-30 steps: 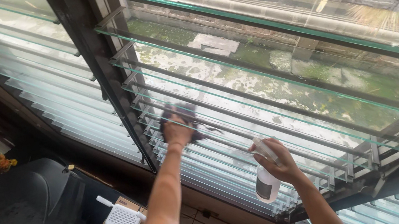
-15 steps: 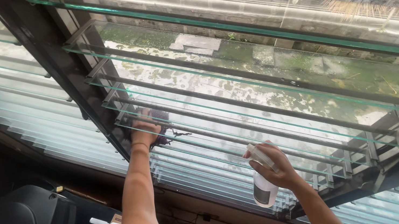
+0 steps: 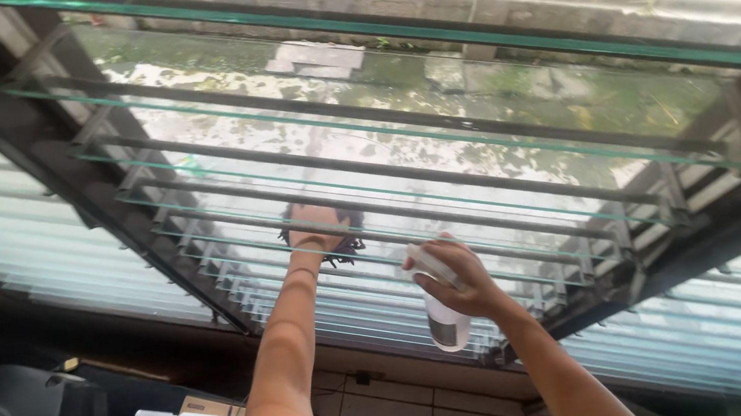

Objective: The person cleans a multi-pane glass window using a spray bottle and a cloth. They repeatedly spray cleaning solution onto the glass and wipe each pane with the cloth, working from the upper sections downward.

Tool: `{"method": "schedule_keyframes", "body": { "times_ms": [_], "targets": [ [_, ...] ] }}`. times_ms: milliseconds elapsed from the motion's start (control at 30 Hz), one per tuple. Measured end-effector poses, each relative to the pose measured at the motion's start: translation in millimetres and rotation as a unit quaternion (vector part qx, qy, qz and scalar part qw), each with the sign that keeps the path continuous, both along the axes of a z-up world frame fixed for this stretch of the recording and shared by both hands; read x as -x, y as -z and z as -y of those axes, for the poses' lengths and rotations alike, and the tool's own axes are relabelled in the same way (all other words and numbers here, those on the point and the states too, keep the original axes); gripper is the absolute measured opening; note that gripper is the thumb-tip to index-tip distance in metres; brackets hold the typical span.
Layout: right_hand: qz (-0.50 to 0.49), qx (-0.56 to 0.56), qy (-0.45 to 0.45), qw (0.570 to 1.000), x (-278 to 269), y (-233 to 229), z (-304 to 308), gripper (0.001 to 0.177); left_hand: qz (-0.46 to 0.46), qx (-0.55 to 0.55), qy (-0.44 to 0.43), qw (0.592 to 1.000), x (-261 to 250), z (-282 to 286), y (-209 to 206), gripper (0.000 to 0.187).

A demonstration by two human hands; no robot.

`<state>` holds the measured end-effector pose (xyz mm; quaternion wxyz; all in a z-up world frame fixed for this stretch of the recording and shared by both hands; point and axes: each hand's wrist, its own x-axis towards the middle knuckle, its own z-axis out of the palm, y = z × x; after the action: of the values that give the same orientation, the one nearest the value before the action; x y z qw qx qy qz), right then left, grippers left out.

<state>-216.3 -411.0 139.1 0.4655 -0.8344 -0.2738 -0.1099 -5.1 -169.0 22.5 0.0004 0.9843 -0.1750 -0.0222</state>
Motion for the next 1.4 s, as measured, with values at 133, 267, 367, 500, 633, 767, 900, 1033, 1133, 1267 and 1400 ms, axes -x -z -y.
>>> {"method": "schedule_keyframes", "body": {
  "times_ms": [133, 267, 367, 500, 633, 767, 900, 1033, 1133, 1267, 1400],
  "targets": [
    [-0.032, 0.029, 0.031, 0.999, 0.8, 0.5, -2.6, 0.015, 0.022, 0.013, 0.008, 1.0, 14.8, 27.3, -9.6, 0.053],
    [0.017, -0.017, 0.027, 0.999, 16.2, -0.4, 4.8, 0.019, -0.007, 0.031, 0.01, 0.999, 30.0, 64.1, -7.8, 0.055],
    [0.005, -0.09, 0.019, 0.996, 25.7, -0.7, 18.1, 0.021, 0.001, 0.048, 0.021, 0.999, 37.5, 88.3, -8.9, 0.054],
    [-0.007, -0.129, 0.068, 0.989, 51.7, 3.4, 46.2, 0.023, -0.007, 0.058, 0.017, 0.998, 51.6, 112.6, -10.7, 0.055],
    [0.033, -0.073, 0.122, 0.989, 79.7, -3.9, 81.9, 0.023, 0.001, 0.066, -0.003, 0.998, 66.0, 137.9, -16.8, 0.057],
    [-0.024, -0.104, 0.159, 0.981, 101.3, -16.7, 102.6, 0.021, 0.013, 0.102, -0.015, 0.995, 82.1, 159.9, -21.3, 0.057],
    [0.006, -0.105, 0.166, 0.981, 111.7, -26.7, 116.8, 0.02, 0.021, 0.12, -0.006, 0.993, 92.2, 177.9, -26.1, 0.057],
    [-0.041, -0.127, 0.198, 0.971, 120.9, -26.9, 129.4, 0.018, 0.031, 0.135, -0.006, 0.99, 100.1, 198.1, -26.1, 0.057],
    [-0.051, -0.159, 0.18, 0.969, 128.0, -24.2, 135.6, 0.017, -0.008, 0.137, -0.017, 0.99, 106.2, 212.9, -24.0, 0.062],
    [-0.038, -0.152, 0.178, 0.972, 131.7, -24.6, 140.8, 0.017, 0.018, 0.158, -0.004, 0.987, 116.3, 235.8, -22.4, 0.058],
    [-0.035, -0.145, 0.166, 0.975, 136.1, -27.8, 143.6, 0.016, -0.008, 0.166, 0.004, 0.986, 130.7, 267.7, -19.1, 0.053]
  ]
}}
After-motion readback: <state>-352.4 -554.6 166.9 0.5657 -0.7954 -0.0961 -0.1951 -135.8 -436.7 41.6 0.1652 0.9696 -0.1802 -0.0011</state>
